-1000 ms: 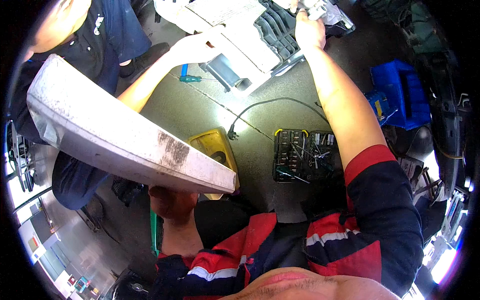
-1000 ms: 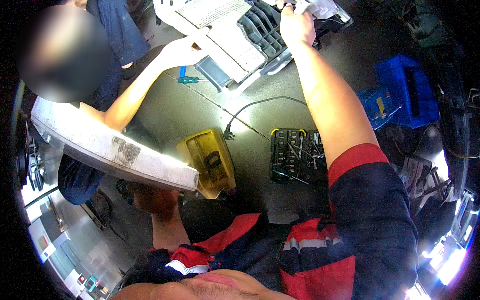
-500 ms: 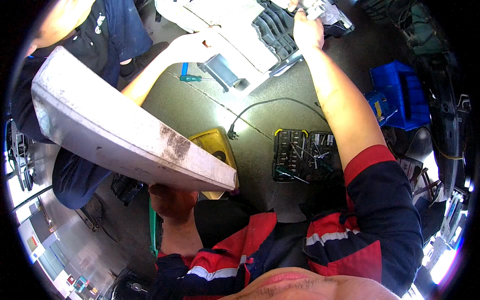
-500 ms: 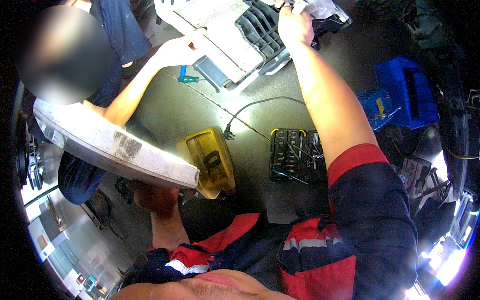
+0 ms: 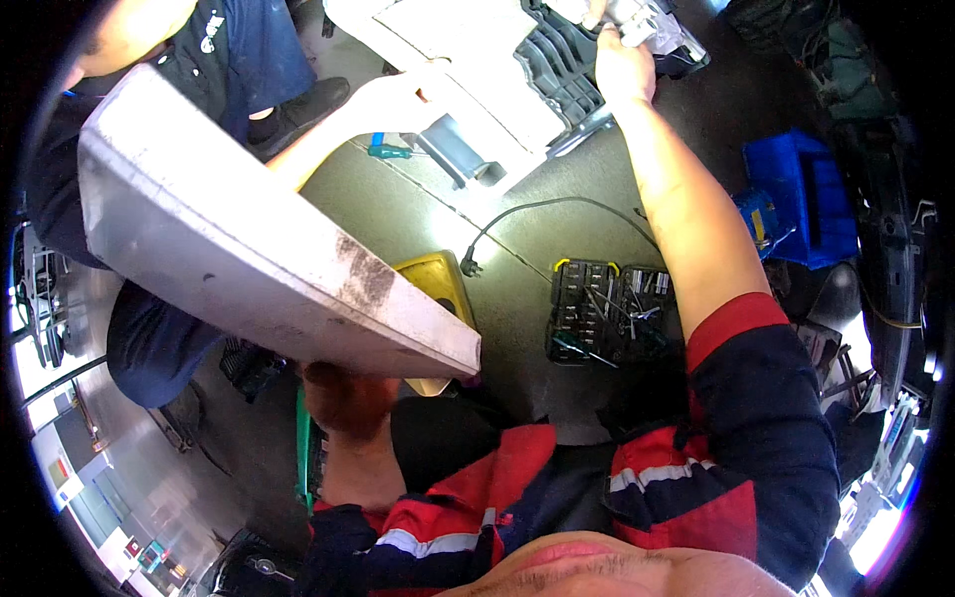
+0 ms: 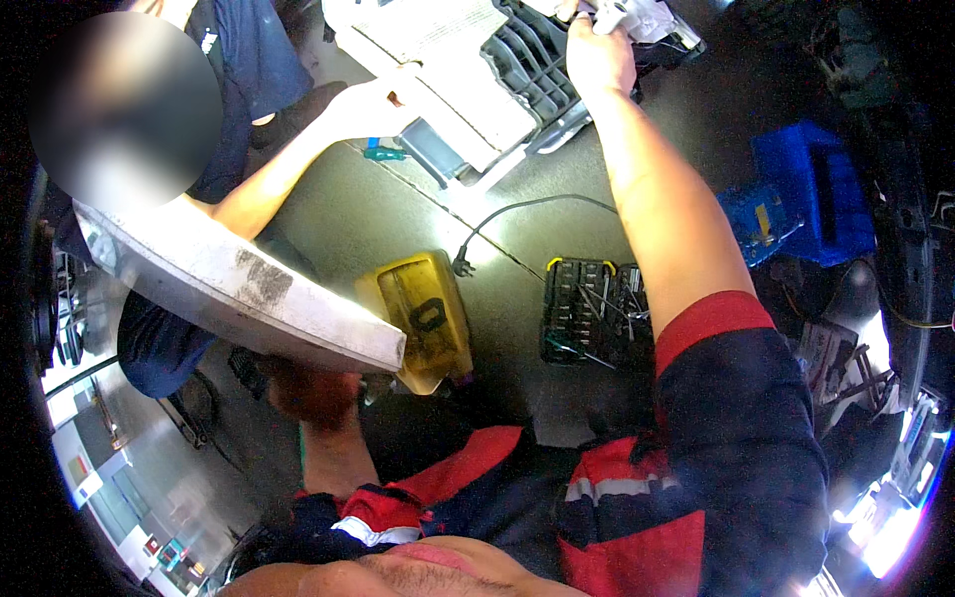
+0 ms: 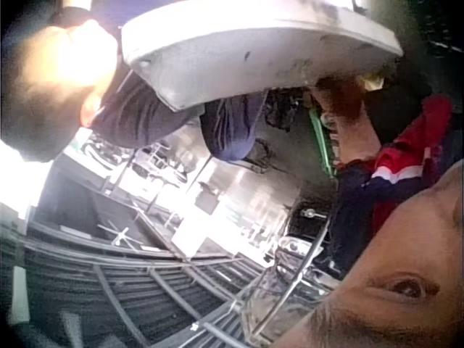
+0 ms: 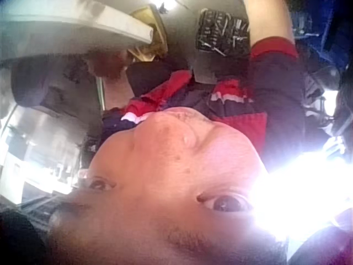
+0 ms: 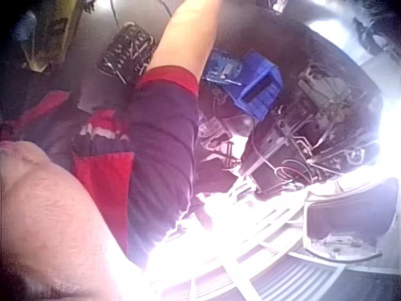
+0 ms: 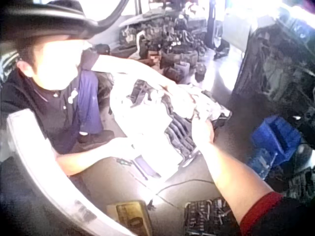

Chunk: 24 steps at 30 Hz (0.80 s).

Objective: The person holds a rectangular panel, then works with another person to fit and assemble metal pipe fittings onto an evaporator core by hand.

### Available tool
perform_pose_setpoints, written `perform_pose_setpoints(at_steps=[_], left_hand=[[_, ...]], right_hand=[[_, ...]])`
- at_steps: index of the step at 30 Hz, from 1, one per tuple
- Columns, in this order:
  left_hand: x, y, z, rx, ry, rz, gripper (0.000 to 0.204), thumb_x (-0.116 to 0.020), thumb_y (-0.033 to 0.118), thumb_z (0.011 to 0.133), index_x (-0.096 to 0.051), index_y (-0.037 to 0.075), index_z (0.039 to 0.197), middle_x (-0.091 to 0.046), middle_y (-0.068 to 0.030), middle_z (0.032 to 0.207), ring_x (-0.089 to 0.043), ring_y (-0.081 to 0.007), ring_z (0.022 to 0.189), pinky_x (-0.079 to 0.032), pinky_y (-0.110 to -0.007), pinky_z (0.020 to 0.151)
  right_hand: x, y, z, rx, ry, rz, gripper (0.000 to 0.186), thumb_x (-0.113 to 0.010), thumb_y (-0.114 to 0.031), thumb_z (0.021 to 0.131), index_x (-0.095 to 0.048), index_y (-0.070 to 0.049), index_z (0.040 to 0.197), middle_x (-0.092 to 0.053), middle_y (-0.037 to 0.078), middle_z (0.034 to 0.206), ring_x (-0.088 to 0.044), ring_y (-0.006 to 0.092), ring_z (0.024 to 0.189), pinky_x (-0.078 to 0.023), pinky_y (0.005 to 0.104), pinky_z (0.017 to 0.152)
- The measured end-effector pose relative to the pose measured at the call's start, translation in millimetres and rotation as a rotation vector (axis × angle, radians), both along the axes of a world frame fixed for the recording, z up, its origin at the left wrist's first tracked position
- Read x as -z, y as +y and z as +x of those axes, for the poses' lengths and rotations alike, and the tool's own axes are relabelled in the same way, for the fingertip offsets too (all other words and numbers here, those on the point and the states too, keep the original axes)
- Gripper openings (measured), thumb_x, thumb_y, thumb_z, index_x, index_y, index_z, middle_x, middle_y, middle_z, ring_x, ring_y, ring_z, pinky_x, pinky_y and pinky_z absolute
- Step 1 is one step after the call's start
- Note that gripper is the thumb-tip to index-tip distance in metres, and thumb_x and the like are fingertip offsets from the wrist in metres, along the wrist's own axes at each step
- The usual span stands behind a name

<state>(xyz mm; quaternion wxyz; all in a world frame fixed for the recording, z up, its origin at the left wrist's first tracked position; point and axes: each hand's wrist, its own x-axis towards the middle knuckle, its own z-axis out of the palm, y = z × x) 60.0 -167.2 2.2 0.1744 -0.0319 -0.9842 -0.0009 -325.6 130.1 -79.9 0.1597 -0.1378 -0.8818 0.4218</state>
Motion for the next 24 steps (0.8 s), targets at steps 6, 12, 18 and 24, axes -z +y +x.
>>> perform_pose_setpoints(at_steps=[6,12,18,24], left_hand=[[2.1,6.0,-2.2,0.045,-0.095,1.395,0.070,-0.069,0.040,0.084,-0.041,0.005,0.138,-0.053,-0.0136,0.130,-0.050,-0.0288,0.123,-0.041,-0.041,0.103],[5.0,7.0,-7.6,0.089,0.004,2.289,0.074,-0.067,0.046,0.084,-0.040,0.002,0.137,-0.052,-0.0143,0.131,-0.050,-0.0290,0.122,-0.041,-0.044,0.103],[3.0,10.4,-11.8,0.117,0.026,2.396,0.079,-0.065,0.052,0.084,-0.038,0.000,0.137,-0.051,-0.0150,0.133,-0.051,-0.0293,0.122,-0.042,-0.046,0.103],[4.0,10.6,-11.1,0.085,0.024,2.433,0.078,-0.065,0.052,0.084,-0.038,0.000,0.137,-0.051,-0.0149,0.133,-0.051,-0.0297,0.122,-0.042,-0.047,0.103]], right_hand=[[1.6,6.6,-3.8,-0.007,0.070,0.028,0.054,-0.051,-0.045,0.088,-0.058,-0.001,0.118,-0.060,0.025,0.120,-0.056,0.0385,0.114,-0.043,0.0424,0.098],[-5.5,4.6,-1.1,-0.019,-0.057,0.020,0.055,-0.051,-0.045,0.087,-0.057,0.001,0.117,-0.060,0.027,0.117,-0.056,0.0402,0.112,-0.043,0.0427,0.097],[-3.7,6.7,-1.9,-0.021,0.004,0.005,0.057,-0.051,-0.044,0.086,-0.057,0.003,0.116,-0.060,0.028,0.116,-0.056,0.0405,0.112,-0.043,0.0429,0.097],[-0.6,5.7,-4.4,-0.030,0.058,0.034,0.056,-0.050,-0.044,0.085,-0.058,0.003,0.116,-0.060,0.029,0.115,-0.057,0.0407,0.111,-0.043,0.0431,0.097]])
